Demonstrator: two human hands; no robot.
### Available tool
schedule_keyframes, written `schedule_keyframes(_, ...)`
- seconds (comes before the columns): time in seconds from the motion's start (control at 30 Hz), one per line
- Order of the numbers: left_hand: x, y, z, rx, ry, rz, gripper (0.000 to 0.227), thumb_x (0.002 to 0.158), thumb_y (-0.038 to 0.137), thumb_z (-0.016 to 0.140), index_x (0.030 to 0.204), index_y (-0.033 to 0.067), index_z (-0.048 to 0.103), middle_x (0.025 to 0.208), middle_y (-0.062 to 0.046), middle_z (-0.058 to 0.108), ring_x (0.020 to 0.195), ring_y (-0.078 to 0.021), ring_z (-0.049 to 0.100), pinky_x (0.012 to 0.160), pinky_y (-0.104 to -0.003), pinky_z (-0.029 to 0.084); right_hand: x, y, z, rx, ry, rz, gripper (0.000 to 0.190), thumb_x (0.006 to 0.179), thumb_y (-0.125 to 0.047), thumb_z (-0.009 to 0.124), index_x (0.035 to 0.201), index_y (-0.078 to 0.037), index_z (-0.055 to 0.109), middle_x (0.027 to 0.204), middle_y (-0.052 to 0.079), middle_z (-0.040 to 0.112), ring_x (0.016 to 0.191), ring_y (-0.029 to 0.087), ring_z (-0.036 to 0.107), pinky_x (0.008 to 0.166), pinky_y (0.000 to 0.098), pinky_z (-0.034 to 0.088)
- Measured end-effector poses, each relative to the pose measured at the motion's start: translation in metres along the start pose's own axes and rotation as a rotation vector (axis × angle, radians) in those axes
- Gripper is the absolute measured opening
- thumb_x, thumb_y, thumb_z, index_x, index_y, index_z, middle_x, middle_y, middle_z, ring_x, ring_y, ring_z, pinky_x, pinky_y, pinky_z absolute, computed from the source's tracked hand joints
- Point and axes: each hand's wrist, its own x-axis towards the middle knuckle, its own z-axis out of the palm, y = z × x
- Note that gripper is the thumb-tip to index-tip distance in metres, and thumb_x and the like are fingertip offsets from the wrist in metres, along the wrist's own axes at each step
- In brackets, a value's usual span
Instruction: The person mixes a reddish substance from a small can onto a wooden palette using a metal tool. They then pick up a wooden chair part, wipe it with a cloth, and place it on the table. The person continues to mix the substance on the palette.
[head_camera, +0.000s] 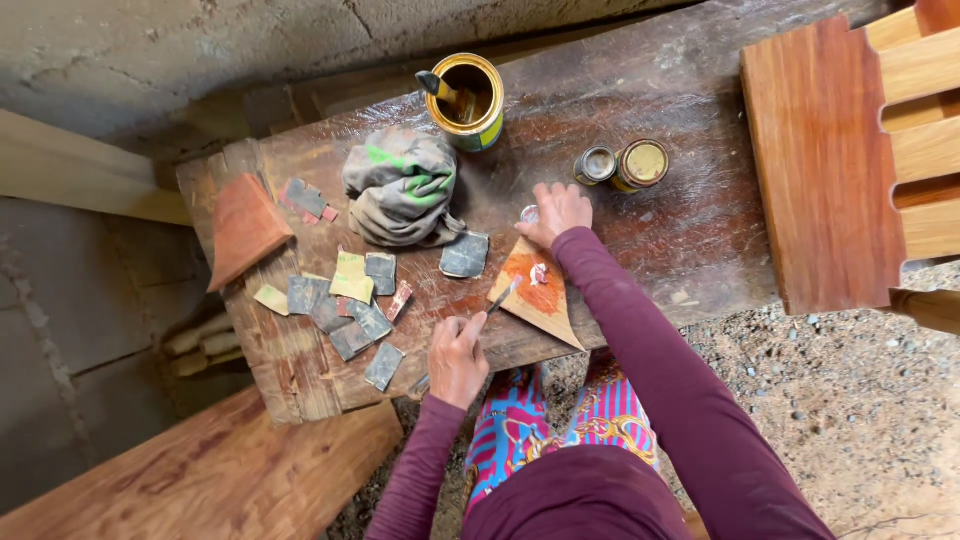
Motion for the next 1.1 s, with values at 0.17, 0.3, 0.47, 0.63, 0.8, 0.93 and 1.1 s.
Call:
schedule_keyframes(0.17, -0.008, -0.003, -0.008, -0.003, -0.002, -0.044, 0.044, 0.075, -0.008, 0.068, 0.116, 0.007, 0.073, 0.094, -0.011, 0.062, 0.091, -0.0325, 0.061, 0.077, -0.044, 0.051, 0.027, -0.01, 0.021, -0.124, -0.104, 0.039, 0.071, 0.07, -0.052, 0.088, 0.122, -0.011, 0.064, 0.114, 0.018, 0.068, 0.11, 0.035, 0.064, 0.089, 0.0532, 0.052)
schedule_keyframes(0.3, -0.011, -0.006, -0.009, -0.009, 0.002, -0.056, 0.044, 0.077, -0.007, 0.068, 0.118, 0.0074, 0.072, 0.093, -0.011, 0.061, 0.09, -0.0313, 0.06, 0.078, -0.044, 0.05, 0.033, -0.011, 0.027, -0.177, -0.118, 0.061, 0.067, 0.07, -0.045, 0.089, 0.122, -0.012, 0.064, 0.109, 0.017, 0.072, 0.107, 0.035, 0.068, 0.091, 0.0559, 0.05)
schedule_keyframes(0.47, -0.01, -0.007, -0.011, -0.048, 0.015, -0.052, 0.044, 0.076, -0.008, 0.068, 0.117, 0.0066, 0.072, 0.094, -0.01, 0.061, 0.09, -0.0303, 0.061, 0.077, -0.043, 0.051, 0.024, -0.002, -0.017, 0.071, -0.111, 0.129, 0.061, 0.073, -0.041, 0.086, 0.125, -0.015, 0.066, 0.105, 0.013, 0.074, 0.099, 0.031, 0.07, 0.092, 0.0514, 0.051)
schedule_keyframes(0.63, -0.006, -0.005, -0.016, -0.084, 0.033, -0.065, 0.043, 0.077, -0.008, 0.067, 0.118, 0.0065, 0.073, 0.093, -0.01, 0.062, 0.09, -0.0295, 0.062, 0.078, -0.042, 0.052, -0.02, 0.062, -0.03, 0.584, 0.062, 0.015, 0.046, 0.086, -0.032, 0.077, 0.128, -0.014, 0.071, 0.102, 0.009, 0.073, 0.092, 0.02, 0.068, 0.086, 0.0338, 0.055)
schedule_keyframes(0.8, -0.002, -0.007, -0.012, -0.108, 0.031, -0.018, 0.042, 0.077, -0.007, 0.067, 0.116, 0.0064, 0.073, 0.094, -0.01, 0.063, 0.092, -0.0308, 0.063, 0.079, -0.042, 0.052, -0.112, 0.112, -0.022, 0.832, 0.332, 0.065, 0.019, 0.102, -0.017, 0.068, 0.116, -0.005, 0.074, 0.109, 0.003, 0.073, 0.093, 0.009, 0.063, 0.084, 0.0253, 0.052)
schedule_keyframes(0.93, 0.003, -0.004, -0.008, -0.101, -0.011, -0.008, 0.042, 0.076, -0.006, 0.067, 0.116, 0.0066, 0.074, 0.094, -0.011, 0.063, 0.092, -0.0313, 0.063, 0.078, -0.043, 0.053, -0.162, 0.115, 0.011, 0.722, 0.465, 0.097, 0.016, 0.102, -0.021, 0.071, 0.11, -0.007, 0.073, 0.11, 0.005, 0.07, 0.096, 0.013, 0.063, 0.085, 0.0283, 0.054)
schedule_keyframes(1.1, 0.008, 0.003, -0.008, -0.105, -0.047, 0.044, 0.042, 0.078, -0.005, 0.068, 0.118, 0.0056, 0.073, 0.093, -0.011, 0.063, 0.09, -0.0304, 0.063, 0.076, -0.042, 0.053, -0.184, 0.091, 0.04, 0.421, 0.65, -0.053, 0.025, 0.094, -0.025, 0.079, 0.111, -0.008, 0.073, 0.114, 0.009, 0.064, 0.108, 0.026, 0.061, 0.092, 0.0404, 0.052)
